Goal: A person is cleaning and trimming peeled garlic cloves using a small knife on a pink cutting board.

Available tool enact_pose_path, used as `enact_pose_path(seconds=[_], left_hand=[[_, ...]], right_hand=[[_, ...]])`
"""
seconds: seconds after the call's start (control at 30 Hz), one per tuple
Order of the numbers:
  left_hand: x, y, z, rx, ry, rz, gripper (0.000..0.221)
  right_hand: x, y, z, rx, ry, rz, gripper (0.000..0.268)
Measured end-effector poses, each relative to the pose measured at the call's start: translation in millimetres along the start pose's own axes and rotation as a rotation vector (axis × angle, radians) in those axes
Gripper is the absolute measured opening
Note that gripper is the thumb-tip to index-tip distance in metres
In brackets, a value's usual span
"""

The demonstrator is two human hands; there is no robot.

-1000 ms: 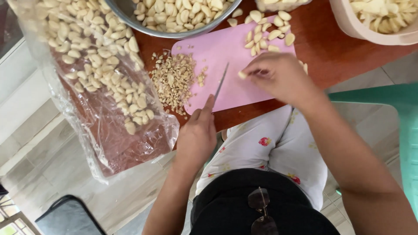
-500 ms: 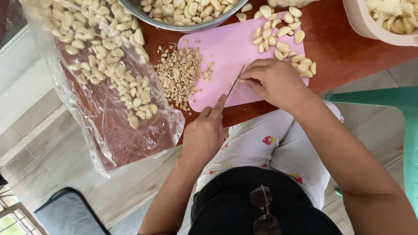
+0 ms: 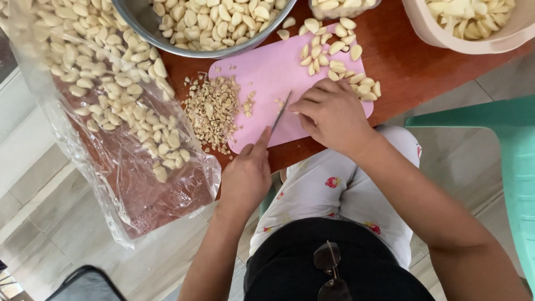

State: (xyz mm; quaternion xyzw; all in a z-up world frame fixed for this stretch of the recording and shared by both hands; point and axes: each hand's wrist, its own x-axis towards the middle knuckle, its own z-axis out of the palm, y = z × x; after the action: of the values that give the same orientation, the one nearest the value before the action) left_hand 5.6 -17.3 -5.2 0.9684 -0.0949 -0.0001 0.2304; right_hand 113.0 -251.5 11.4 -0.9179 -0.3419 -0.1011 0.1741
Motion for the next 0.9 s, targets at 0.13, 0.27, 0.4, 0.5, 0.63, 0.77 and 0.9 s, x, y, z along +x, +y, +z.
enact_pose_path(seconds=[0.13,0.27,0.4,0.5,0.63,0.77,0.9], left_hand=[[-5,-10,-1,-0.122,0.010,-0.045,0.056],[-10,-11,-11,-0.234,0.020,-0.087,0.054],[-12,-9,-15,-0.253,0.000,-0.103,0.053],[-14,-6,-19,-0.281,-0.009,-0.116,0.054],[-13,-2,-26,-0.347,-0.027,-0.148,0.054],[-10,4,-31,-0.389,-0.080,-0.206,0.056],[-11,3,-27,-0.372,-0.040,-0.142,0.055]], right_hand=[[-23,13,2,-0.159,0.159,0.020,0.015],[-43,33,-2,-0.229,0.249,0.037,0.014],[-47,43,-5,-0.175,0.289,0.047,0.012],[-42,57,-13,0.033,0.281,0.055,0.019],[-13,68,-51,0.312,0.151,0.287,0.025],[12,85,-61,0.267,-0.140,0.464,0.026],[35,68,-69,0.100,-0.369,0.596,0.044]])
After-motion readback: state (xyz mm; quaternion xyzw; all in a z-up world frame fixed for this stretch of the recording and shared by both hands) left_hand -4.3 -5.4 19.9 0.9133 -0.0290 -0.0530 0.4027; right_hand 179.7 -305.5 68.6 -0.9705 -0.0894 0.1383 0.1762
